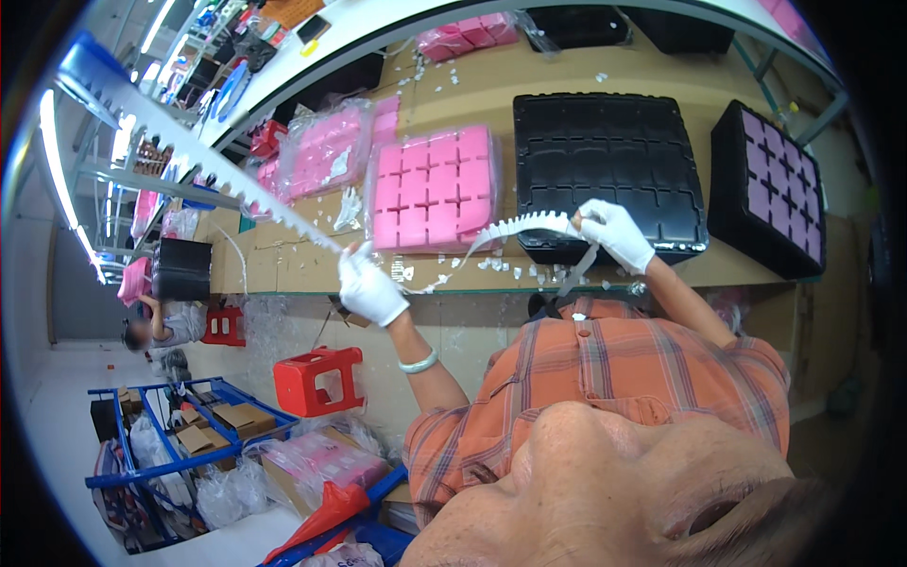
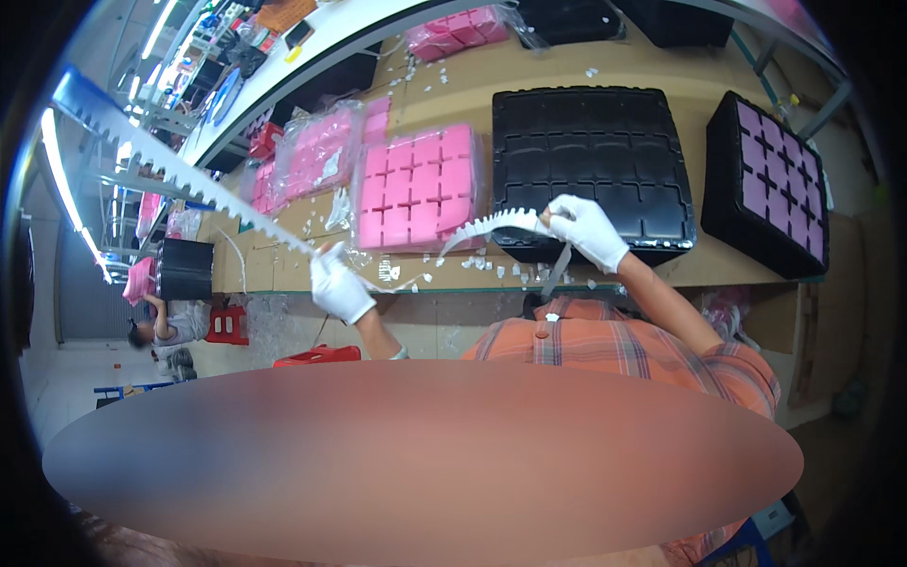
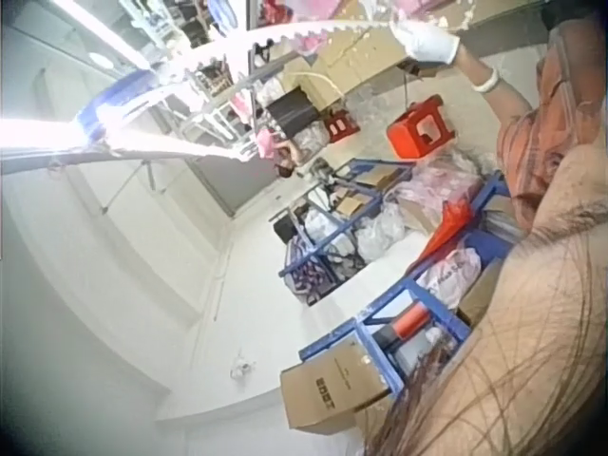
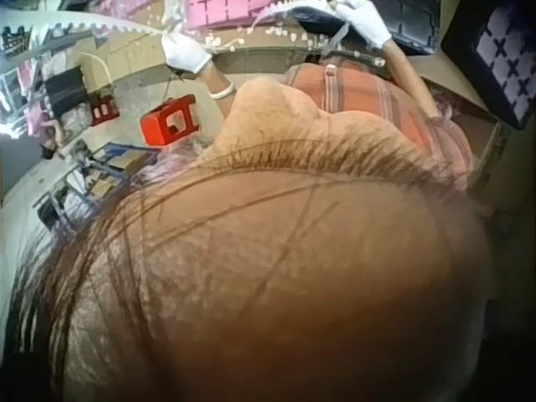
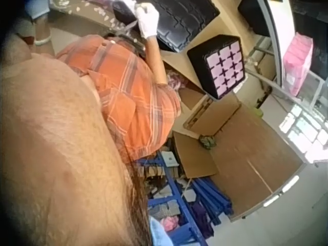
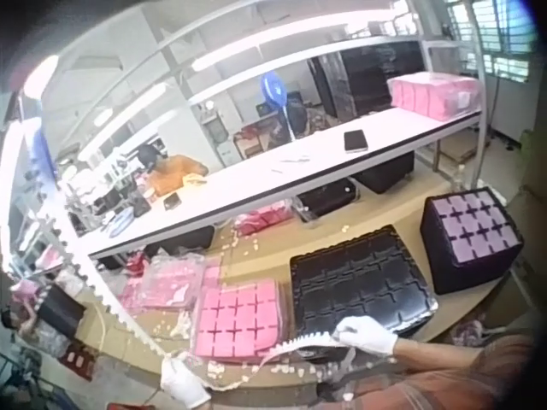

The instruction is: The person assembles pink plastic toy parts into a black tray and applies white material strips to them by hand.

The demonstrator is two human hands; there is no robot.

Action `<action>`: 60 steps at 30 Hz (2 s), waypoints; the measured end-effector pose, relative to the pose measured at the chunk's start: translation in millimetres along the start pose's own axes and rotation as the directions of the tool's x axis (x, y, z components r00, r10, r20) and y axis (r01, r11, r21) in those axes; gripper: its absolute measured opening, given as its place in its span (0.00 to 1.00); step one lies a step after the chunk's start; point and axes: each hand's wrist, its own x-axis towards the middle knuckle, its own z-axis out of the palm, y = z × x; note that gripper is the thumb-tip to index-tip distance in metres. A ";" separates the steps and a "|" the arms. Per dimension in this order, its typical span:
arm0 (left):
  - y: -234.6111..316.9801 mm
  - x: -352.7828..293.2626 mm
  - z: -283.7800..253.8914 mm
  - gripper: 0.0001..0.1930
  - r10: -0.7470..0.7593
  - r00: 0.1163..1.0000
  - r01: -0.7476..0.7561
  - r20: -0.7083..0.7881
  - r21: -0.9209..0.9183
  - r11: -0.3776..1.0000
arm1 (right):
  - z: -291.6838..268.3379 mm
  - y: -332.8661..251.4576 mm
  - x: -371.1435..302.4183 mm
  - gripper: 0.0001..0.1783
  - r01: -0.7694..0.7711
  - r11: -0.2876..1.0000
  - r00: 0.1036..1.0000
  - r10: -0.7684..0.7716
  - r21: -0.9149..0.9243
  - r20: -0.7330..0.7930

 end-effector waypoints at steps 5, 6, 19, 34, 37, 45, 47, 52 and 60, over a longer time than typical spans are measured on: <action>75.3 1.8 -28.8 0.13 0.624 0.654 -0.337 -0.427 0.574 0.746 | -6.2 -3.8 23.2 0.05 0.075 0.983 0.996 -0.066 0.165 -0.057; 78.4 -19.6 -15.8 0.16 0.525 0.771 -0.512 -0.360 0.139 0.848 | -9.3 -7.4 28.4 0.05 0.175 0.973 0.983 -0.165 0.150 -0.076; 120.9 -142.1 101.4 0.12 0.729 -0.076 0.931 0.681 0.310 -0.193 | -49.3 -52.9 -19.5 0.08 0.036 0.959 0.995 -0.059 0.282 0.076; 139.6 -183.9 93.7 0.08 0.407 -0.013 0.858 0.913 -0.199 0.474 | -143.9 69.7 -23.7 0.04 -0.387 0.428 0.804 -0.277 -0.817 -0.526; 142.2 -181.2 87.8 0.09 0.370 0.030 0.885 0.929 -0.197 0.422 | -145.8 73.3 -19.3 0.03 -0.332 0.369 0.822 -0.338 -0.868 -0.459; 138.7 -162.7 72.5 0.08 0.374 0.105 0.905 0.922 -0.244 0.349 | -148.7 73.7 -19.2 0.03 -0.200 0.178 0.868 -0.424 -0.963 -0.259; 140.3 -159.5 69.1 0.08 0.340 0.132 0.868 0.931 -0.274 0.414 | -140.7 70.7 -22.8 0.04 -0.137 0.071 0.845 -0.513 -0.988 -0.154; 134.4 -156.7 71.8 0.08 0.318 0.148 0.753 0.937 -0.315 0.578 | -137.3 69.9 -15.8 0.04 -0.253 0.181 0.867 -0.395 -0.950 -0.306; 130.2 -145.2 91.5 0.07 0.287 0.088 0.822 0.954 -0.232 0.520 | -133.0 58.5 -22.9 0.04 -0.287 0.189 0.883 -0.327 -0.939 -0.336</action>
